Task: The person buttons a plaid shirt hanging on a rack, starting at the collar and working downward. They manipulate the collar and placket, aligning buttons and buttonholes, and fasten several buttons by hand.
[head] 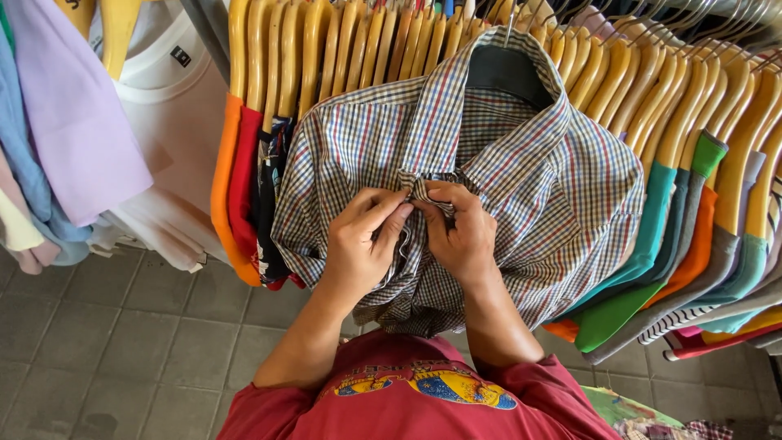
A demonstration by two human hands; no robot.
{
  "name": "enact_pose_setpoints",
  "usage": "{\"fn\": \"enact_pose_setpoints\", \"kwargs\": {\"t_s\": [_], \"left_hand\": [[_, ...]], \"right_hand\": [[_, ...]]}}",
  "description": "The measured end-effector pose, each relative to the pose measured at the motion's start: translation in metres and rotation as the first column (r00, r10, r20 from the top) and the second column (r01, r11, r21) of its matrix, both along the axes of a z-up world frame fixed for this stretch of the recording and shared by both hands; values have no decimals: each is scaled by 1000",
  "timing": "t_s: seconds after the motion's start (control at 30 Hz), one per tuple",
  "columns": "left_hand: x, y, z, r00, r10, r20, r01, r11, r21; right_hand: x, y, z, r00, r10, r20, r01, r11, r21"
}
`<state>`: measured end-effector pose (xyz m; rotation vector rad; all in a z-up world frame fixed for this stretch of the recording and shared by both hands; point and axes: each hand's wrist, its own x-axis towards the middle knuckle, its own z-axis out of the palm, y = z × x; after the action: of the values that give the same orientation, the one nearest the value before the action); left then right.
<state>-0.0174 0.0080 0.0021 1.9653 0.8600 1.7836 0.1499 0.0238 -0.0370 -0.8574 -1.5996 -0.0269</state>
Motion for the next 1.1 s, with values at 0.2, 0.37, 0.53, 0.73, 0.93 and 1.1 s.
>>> {"fn": "enact_pose_setpoints", "kwargs": {"t_s": [0.2, 0.37, 0.53, 0.73, 0.93, 1.1], "left_hand": [[-1, 8, -12, 998, -69, 0, 69, 998, 12], [-1, 14, -11, 993, -122, -6, 122, 992, 11], [-7, 23, -6, 979, -200, -42, 197, 978, -64], [-15, 32, 3, 949, -311, 49, 314, 924, -220], [-16, 32, 5, 948, -317, 11, 315, 936, -158], [-17, 23, 12, 963, -270, -1, 264, 943, -202]], "right_hand": [[-10, -7, 9, 994, -50, -92, 38, 991, -125], [-9, -10, 9, 994, -77, -74, 67, 990, -126], [-8, -10, 12, 993, -102, -66, 95, 989, -111], [-11, -12, 10, 993, -76, -88, 63, 987, -145], [-10, -16, 14, 993, -15, -119, -8, 982, -188], [-13, -11, 14, 995, 31, -90, -38, 996, -82]]}}
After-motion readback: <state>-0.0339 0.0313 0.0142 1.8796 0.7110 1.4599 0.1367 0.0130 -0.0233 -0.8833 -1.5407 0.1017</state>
